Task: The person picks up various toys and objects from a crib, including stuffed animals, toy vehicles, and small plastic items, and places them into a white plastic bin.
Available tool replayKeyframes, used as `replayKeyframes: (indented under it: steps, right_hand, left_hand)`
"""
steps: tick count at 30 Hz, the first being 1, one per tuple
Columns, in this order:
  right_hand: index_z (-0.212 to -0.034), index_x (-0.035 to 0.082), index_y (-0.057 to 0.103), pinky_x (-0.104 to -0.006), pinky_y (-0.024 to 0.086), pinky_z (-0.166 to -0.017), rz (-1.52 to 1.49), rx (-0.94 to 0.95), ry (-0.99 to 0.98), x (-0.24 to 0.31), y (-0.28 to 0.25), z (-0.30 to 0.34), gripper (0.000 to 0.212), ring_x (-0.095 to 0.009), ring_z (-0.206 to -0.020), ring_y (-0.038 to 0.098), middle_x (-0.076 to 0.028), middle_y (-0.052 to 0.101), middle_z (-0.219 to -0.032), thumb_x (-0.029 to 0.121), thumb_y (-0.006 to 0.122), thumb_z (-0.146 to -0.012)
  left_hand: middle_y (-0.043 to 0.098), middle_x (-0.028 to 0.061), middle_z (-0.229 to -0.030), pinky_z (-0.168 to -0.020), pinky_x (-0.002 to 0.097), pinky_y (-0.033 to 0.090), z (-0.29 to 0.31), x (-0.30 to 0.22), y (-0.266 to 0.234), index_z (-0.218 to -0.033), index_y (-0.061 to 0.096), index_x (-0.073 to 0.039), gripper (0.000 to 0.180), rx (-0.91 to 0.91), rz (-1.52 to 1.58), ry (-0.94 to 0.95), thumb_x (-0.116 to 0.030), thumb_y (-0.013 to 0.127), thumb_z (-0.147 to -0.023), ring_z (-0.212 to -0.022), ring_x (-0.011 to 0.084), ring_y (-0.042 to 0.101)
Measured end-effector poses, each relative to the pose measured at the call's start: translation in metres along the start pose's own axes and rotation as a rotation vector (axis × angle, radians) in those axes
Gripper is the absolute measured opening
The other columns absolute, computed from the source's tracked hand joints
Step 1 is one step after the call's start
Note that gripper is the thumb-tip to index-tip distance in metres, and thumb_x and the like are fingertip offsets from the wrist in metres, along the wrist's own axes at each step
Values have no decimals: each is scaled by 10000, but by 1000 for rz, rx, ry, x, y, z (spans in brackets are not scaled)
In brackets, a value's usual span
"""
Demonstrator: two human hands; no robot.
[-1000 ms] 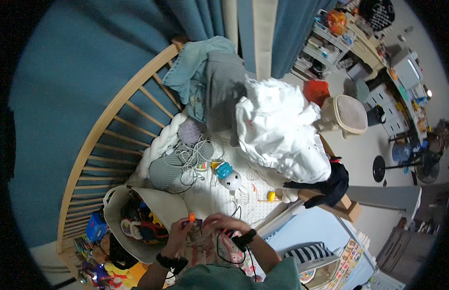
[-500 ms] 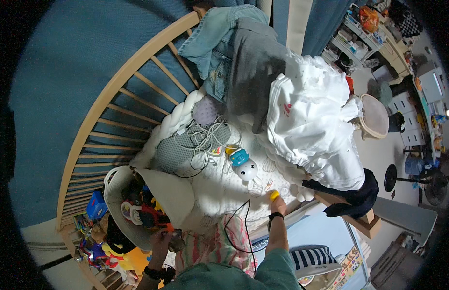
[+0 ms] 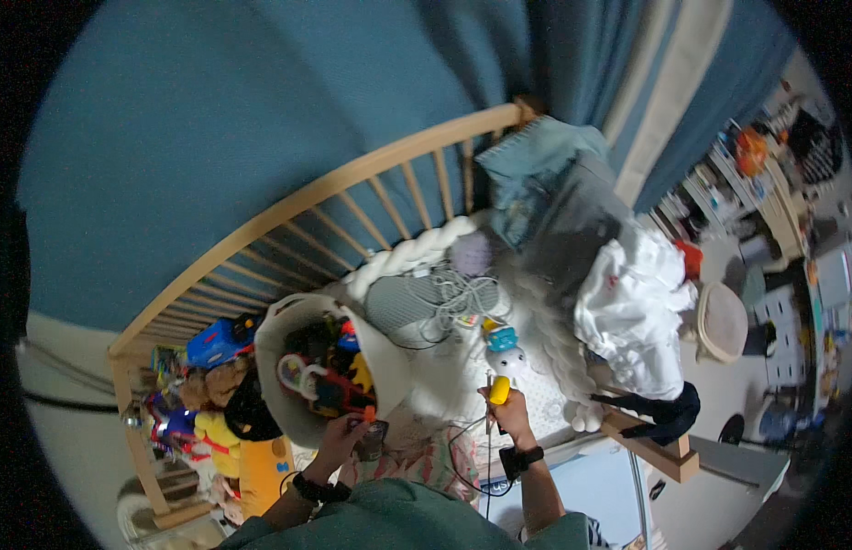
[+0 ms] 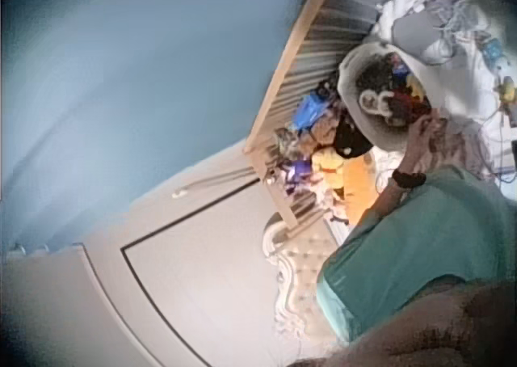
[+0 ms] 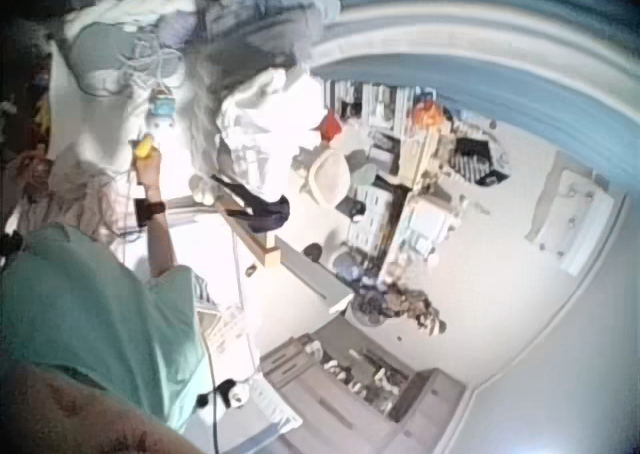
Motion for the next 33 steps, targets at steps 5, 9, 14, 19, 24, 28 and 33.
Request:
replayKeyframes:
  steps: [5,9,14,19,24,28,33]
  right_hand:
    - [-887,46,658,-208,328,-393,209,325,-25,96,66,16,216,-45,-434,449,24,487,-515,250,631,-820]
    - [-771,16,596,-217,368,-437,240,424,-154,145,131,36,277,-56,-475,482,14,512,-541,282,671,-787]
    - [-772,11,596,-239,387,-444,396,488,-206,170,187,53,294,-85,-467,491,-6,528,-544,298,659,-794]
    - [-862,12,598,-252,413,-490,486,547,-219,161,223,60,261,-94,-523,515,-27,586,-618,265,634,-809]
    - [-909,22,595,-242,408,-488,424,567,-111,141,242,66,242,-78,-536,510,-9,569,-633,233,647,-802]
    - [-878,15,589,-236,382,-443,491,466,-104,141,251,74,235,-75,-482,491,0,540,-588,220,664,-790]
    - [-840,14,580,-228,375,-419,467,508,-111,136,257,69,204,-74,-455,478,3,514,-543,202,650,-801]
  left_hand:
    - [595,48,-733,-574,236,416,27,0,-33,-1011,575,13,265,-90,101,77,-196,576,-848,-648,82,516]
    - [598,48,-740,-572,238,421,62,21,-72,-1008,581,6,260,-187,110,30,-199,575,-848,-651,87,524]
    - [634,54,-749,-583,231,455,90,64,-105,-993,586,12,229,-323,305,64,-157,583,-839,-650,81,562]
    - [632,42,-763,-585,230,469,100,77,-124,-978,585,19,218,-339,354,42,-153,574,-845,-644,83,571]
    - [599,37,-769,-605,229,425,98,88,-123,-999,580,26,257,-273,413,70,-195,554,-870,-684,89,522]
    - [600,39,-797,-628,249,438,95,95,-121,-1008,569,14,255,-238,400,101,-206,531,-884,-706,93,525]
    - [621,55,-799,-665,257,459,98,116,-117,-1026,572,-14,298,-250,505,51,-255,574,-852,-711,105,558]
Point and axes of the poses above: each hand's wrist, its own z-axis away from the middle knuckle, its own y-axis out of the palm, x = y × z, the point moved 1 cm from there along -z, towards the middle knuckle
